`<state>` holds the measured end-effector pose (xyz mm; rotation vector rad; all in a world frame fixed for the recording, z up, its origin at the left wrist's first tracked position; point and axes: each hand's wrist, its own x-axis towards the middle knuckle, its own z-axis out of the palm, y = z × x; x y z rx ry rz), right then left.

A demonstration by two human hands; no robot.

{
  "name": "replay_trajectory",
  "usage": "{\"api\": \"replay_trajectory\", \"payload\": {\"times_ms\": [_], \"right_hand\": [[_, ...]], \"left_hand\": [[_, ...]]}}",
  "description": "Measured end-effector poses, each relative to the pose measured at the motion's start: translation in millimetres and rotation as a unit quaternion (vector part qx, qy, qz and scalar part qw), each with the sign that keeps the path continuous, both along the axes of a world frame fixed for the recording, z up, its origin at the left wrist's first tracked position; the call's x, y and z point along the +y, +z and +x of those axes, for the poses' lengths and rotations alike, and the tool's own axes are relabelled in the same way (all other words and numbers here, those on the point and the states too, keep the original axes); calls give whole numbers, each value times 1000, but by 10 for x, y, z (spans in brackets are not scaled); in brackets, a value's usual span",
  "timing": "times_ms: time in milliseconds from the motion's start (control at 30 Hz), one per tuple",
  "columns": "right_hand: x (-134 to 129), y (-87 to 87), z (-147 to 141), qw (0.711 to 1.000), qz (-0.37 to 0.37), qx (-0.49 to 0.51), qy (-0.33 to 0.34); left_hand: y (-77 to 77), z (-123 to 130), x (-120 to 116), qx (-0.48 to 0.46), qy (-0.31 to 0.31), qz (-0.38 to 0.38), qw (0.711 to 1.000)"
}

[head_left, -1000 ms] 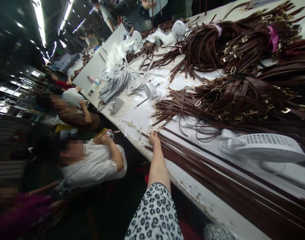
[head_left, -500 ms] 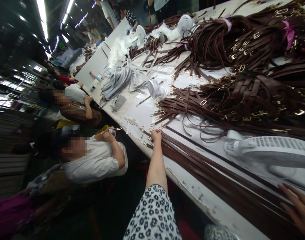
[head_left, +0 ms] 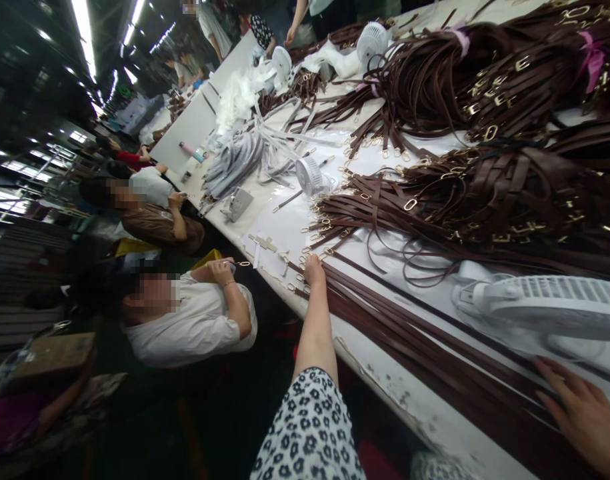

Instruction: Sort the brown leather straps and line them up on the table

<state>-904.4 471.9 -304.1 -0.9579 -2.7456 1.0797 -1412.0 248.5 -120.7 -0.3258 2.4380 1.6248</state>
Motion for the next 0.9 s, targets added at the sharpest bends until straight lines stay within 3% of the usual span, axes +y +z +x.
{"api": "replay_trajectory", "payload": {"times_ms": [133,267,400,567,633,700,800,900], "right_hand": [[-107,115,-138,999,25,20,19],[-250,55,-90,993,108,2,45],[-309,1,9,983,160,-38,82],[-359,143,24,977,176,-105,59],[-437,192,60,976,179,-119,33],[-535,217,123,976,179,-125,12],[-631,239,201,976,177,-124,-13],[-637,307,183,976,184,-115,-24]], "left_hand": [[-372,-103,-17,77,-174,-96,977],[-757,-39,-37,122,-299,-180,929],[-1022,-58,-128,163,-348,-268,883],[-1101,-203,-134,200,-356,-356,840],[-1106,-60,-104,225,-355,-380,824],[-1137,266,-97,249,-373,-391,804],[-1244,867,-135,270,-463,-389,749],[-1339,1188,-158,271,-521,-404,701]]}}
